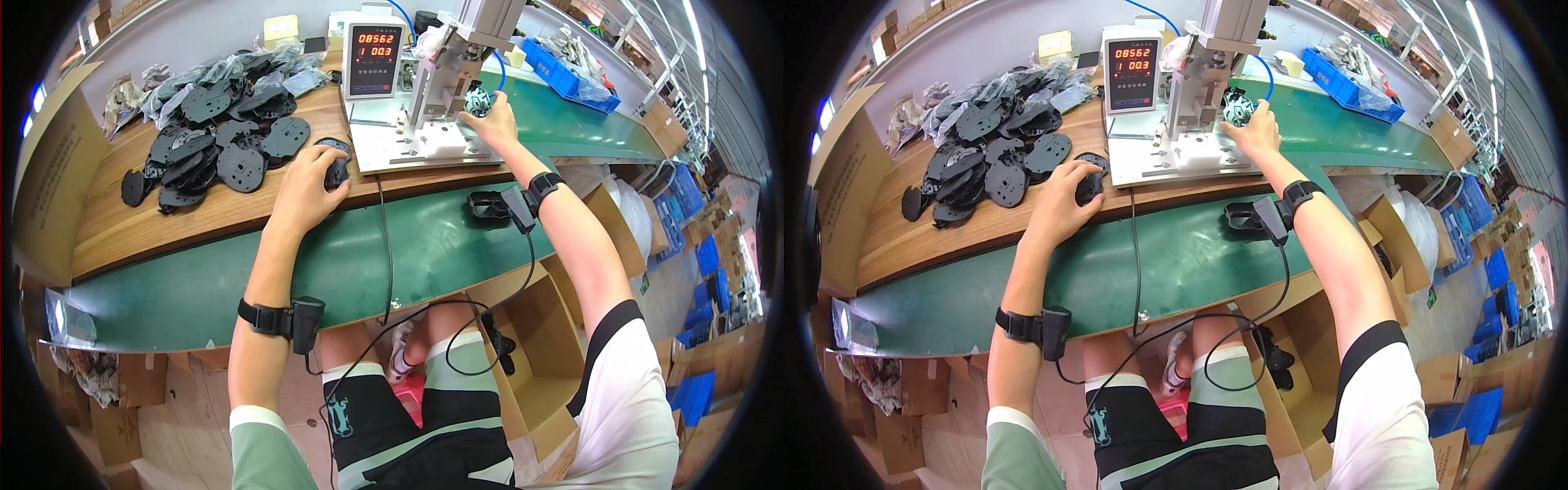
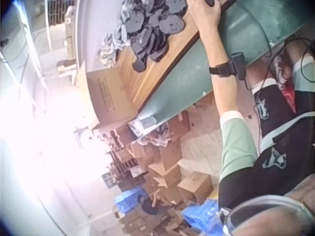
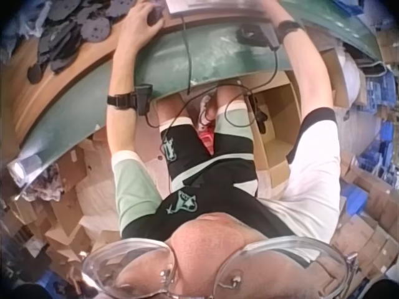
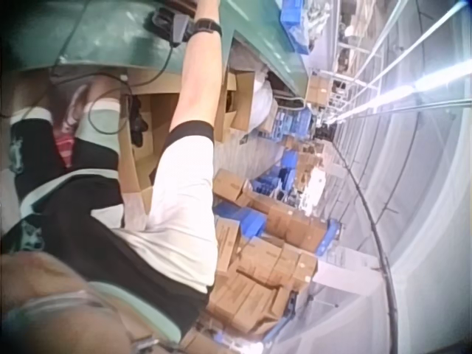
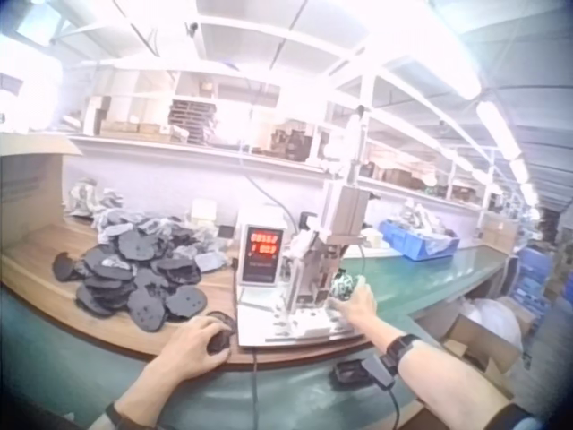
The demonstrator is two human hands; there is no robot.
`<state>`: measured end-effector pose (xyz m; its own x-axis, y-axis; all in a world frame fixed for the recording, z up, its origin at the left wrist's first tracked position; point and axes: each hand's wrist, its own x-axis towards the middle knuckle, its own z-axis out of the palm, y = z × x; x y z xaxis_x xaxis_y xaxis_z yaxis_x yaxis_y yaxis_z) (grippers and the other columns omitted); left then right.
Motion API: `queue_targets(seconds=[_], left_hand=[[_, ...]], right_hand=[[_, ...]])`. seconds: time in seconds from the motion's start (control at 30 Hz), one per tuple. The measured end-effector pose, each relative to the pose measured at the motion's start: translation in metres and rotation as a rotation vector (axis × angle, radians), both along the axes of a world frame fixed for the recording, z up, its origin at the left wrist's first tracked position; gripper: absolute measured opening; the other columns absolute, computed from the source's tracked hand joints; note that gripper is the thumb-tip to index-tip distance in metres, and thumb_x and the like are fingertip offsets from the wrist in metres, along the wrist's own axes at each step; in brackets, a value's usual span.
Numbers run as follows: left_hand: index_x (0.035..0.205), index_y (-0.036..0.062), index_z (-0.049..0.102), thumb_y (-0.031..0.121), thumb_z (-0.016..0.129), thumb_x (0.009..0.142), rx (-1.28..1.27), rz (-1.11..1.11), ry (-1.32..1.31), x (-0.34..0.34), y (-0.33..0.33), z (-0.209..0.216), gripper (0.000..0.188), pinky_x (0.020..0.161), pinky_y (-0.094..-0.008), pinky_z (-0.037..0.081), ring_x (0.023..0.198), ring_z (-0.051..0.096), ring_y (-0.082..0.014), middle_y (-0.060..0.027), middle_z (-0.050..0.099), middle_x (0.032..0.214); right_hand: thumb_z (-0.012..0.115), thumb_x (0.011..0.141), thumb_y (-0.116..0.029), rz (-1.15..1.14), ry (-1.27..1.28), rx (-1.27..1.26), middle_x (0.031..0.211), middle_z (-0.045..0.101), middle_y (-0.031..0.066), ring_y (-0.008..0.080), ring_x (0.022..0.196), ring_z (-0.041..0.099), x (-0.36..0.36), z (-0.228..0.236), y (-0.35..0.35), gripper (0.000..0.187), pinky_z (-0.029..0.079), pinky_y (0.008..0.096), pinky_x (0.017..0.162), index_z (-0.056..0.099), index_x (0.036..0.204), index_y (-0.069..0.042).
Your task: Assembling components into a computer mouse bottom shell using a pneumatic press machine.
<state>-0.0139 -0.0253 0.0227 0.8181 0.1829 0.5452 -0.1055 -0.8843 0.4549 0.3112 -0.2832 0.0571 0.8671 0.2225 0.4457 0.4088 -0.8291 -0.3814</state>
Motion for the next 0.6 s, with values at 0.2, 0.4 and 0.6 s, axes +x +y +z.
queue_targets(seconds=[0.2,0.4,0.6], left_hand=[[0.124,0.0038,0.071,0.015,0.075,0.092,0.068,0.096,-0.161,0.009,0.004,-0.001,0.034,0.115,-0.0468,0.046,0.130,0.060,-0.0370,-0.0171,0.067,0.133],[0.135,0.0034,0.064,0.019,0.075,0.092,0.349,0.667,-0.243,-0.003,0.042,-0.016,0.048,0.132,-0.0603,0.019,0.147,0.045,-0.0375,-0.0195,0.059,0.144],[0.139,0.0080,0.064,0.019,0.077,0.094,0.227,0.633,-0.092,0.007,0.031,-0.019,0.048,0.131,-0.0623,0.018,0.138,0.055,-0.0312,-0.0131,0.064,0.135]], right_hand=[[0.095,0.075,-0.051,0.053,0.048,0.271,0.136,0.069,0.0243,0.0373,0.124,0.070,-0.014,0.007,-0.024,0.104,0.053,0.0454,0.108,0.046,0.152,-0.003],[0.084,0.096,-0.020,0.382,-0.078,0.660,0.148,0.059,0.0170,0.0256,0.134,0.060,-0.202,0.007,-0.137,0.066,0.047,0.0422,0.115,0.052,0.149,0.000],[0.078,0.101,-0.016,-0.289,0.238,0.717,0.116,0.067,0.0085,0.0194,0.116,0.064,-0.355,-0.260,-0.379,0.033,0.050,0.0354,0.107,0.064,0.124,0.002]])
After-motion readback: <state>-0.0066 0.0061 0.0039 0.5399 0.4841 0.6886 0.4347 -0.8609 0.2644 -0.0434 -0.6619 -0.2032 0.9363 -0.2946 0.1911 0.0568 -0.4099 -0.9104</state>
